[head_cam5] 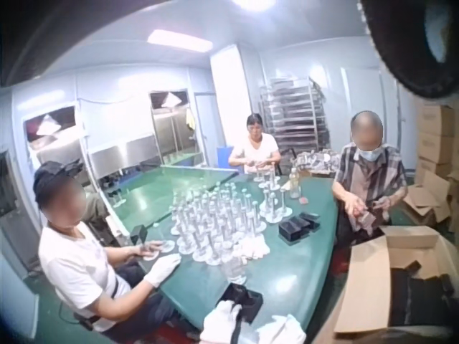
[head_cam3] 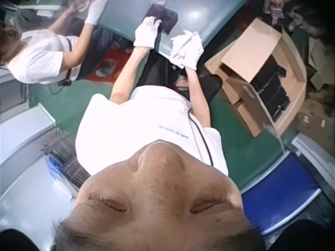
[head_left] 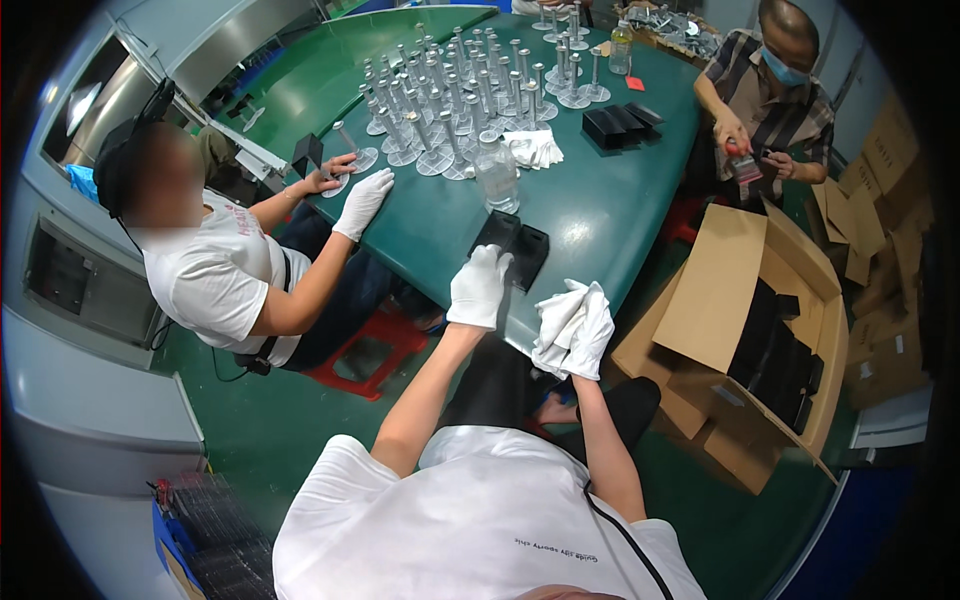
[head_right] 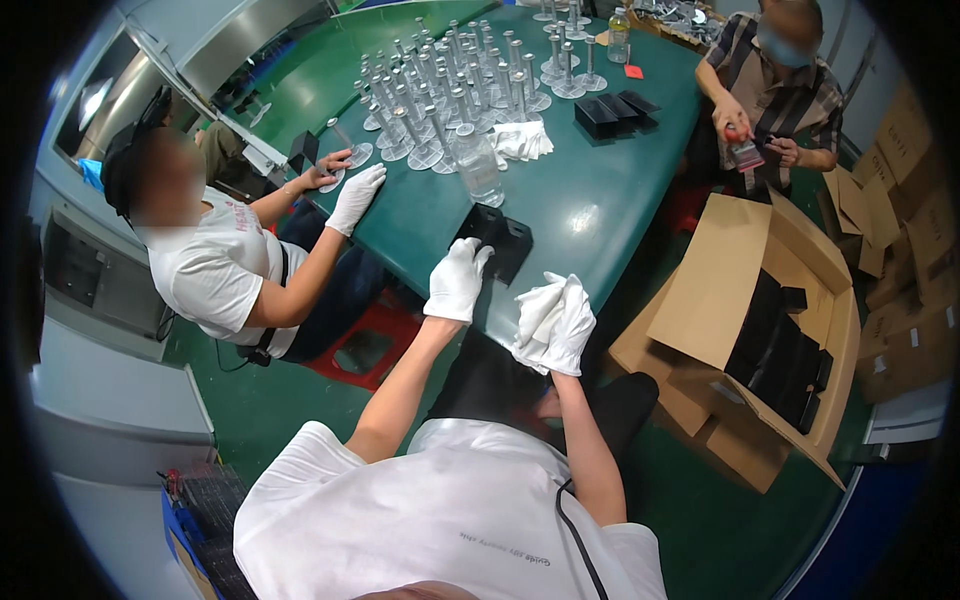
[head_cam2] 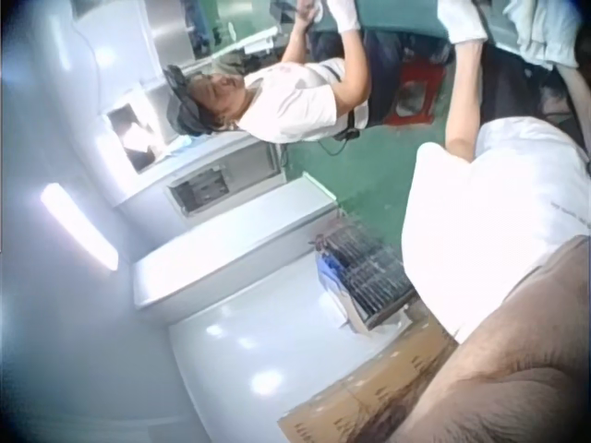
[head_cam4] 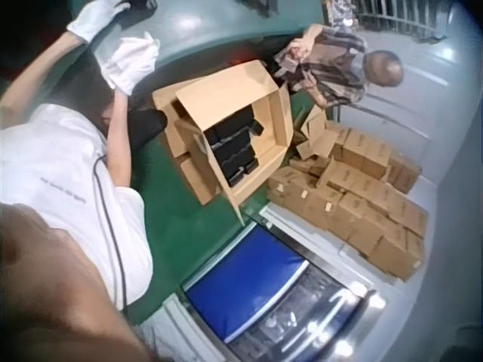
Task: The person wipes the exterior surfaces of small black rectangular boxes using a white cloth. They handle the boxes one at a time, turning them over to clean all sides, and place the finished items into a cardboard box on the right.
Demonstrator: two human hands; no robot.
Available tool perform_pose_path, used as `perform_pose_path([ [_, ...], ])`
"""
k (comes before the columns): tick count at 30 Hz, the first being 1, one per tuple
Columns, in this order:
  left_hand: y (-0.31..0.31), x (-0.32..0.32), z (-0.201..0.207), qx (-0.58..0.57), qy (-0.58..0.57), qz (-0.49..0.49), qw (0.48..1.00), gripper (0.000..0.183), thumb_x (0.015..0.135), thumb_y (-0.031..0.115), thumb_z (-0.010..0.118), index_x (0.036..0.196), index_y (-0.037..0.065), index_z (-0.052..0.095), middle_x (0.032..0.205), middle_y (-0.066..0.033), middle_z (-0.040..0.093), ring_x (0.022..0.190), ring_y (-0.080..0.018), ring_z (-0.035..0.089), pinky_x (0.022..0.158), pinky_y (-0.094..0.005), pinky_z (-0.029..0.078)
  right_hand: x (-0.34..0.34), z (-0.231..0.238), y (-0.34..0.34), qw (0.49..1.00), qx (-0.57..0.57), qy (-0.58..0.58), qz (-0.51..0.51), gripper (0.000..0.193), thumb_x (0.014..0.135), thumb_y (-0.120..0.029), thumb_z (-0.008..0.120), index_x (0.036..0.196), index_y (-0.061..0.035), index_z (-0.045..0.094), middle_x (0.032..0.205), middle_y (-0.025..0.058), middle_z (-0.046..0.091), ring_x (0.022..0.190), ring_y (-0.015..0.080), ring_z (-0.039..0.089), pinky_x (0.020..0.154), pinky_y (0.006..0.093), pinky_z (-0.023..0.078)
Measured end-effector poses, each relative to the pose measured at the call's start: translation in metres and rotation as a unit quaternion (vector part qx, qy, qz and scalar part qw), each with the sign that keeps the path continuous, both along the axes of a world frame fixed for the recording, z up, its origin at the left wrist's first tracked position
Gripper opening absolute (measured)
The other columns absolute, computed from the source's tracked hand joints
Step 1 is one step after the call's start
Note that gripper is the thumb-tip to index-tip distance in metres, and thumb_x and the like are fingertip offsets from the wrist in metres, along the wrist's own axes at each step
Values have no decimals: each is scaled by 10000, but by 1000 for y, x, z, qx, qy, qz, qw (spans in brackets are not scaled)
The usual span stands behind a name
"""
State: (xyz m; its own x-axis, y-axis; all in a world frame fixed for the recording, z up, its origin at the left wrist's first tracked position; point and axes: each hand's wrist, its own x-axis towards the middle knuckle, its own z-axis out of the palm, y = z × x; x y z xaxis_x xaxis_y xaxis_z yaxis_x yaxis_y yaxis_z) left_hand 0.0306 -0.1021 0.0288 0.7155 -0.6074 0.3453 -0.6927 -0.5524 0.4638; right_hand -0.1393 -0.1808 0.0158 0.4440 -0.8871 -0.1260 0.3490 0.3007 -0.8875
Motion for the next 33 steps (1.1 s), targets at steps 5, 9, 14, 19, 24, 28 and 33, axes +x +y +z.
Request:
perform_pose_path([
  [5, 1, 7, 6, -126, 445, 10, 887, 262, 996, 302, 564, 1024, 53, 639, 802, -104, 661, 613, -193, 616, 515, -319, 457, -3, 0, -3, 1000, -8, 15, -11, 478, 1049, -370, 440, 1079, 32, 699, 811, 87, 710, 745, 145, 676, 733, 280, 537],
  [9, 13, 4, -20, -321, 929, -40, 177, 228, 992, 106, 402, 774, 75, 459, 602, -1, 408, 448, -80, 360, 440, -226, 328, -2, 0, -1, 1000, 0, 13, -3, 493, 1063, -369, 423, 1079, 47, 688, 795, 89, 701, 729, 141, 671, 713, 274, 541],
  [14, 14, -20, -43, -317, 942, -7, 109, 326, 1039, 218, 376, 762, 63, 450, 579, 20, 380, 456, -79, 374, 446, -227, 349, -2, -2, -1, 991, -91, 93, -35, 447, 1048, -341, 457, 1063, 19, 721, 820, 45, 697, 759, 105, 634, 733, 272, 507],
  [19, 34, -27, -42, -246, 959, -88, 109, 610, 1021, 592, 379, 902, 22, 561, 561, 34, 376, 472, -85, 391, 454, -222, 360, 0, 4, 1, 997, -49, 54, -18, 418, 1049, -327, 476, 1058, 19, 709, 792, 48, 688, 734, 95, 627, 712, 254, 500],
  [24, 69, -51, -26, -78, 734, -76, 670, 485, 995, 510, 509, 1036, 51, 662, 551, 28, 467, 441, -70, 439, 405, -236, 330, -3, -9, -13, 999, 25, 24, 33, 441, 1045, -350, 481, 1052, 34, 699, 748, 60, 681, 702, 118, 652, 687, 252, 514],
  [28, 86, -64, -15, -137, 363, 22, 921, 330, 949, 365, 665, 1023, 43, 674, 623, -7, 513, 499, -113, 493, 471, -290, 406, -17, 18, -23, 978, 149, 75, 124, 584, 1025, -471, 450, 1033, 61, 689, 790, 106, 710, 753, 200, 697, 724, 288, 558],
  [33, 74, -53, -27, -14, 21, -49, 998, 429, 881, 368, 716, 1156, 46, 648, 755, -113, 572, 655, -279, 611, 608, -383, 511, -50, -7, -35, 888, 361, -166, 231, 655, 989, -474, 563, 1340, 72, 482, 1147, 210, 668, 961, 289, 690, 834, 432, 602],
])
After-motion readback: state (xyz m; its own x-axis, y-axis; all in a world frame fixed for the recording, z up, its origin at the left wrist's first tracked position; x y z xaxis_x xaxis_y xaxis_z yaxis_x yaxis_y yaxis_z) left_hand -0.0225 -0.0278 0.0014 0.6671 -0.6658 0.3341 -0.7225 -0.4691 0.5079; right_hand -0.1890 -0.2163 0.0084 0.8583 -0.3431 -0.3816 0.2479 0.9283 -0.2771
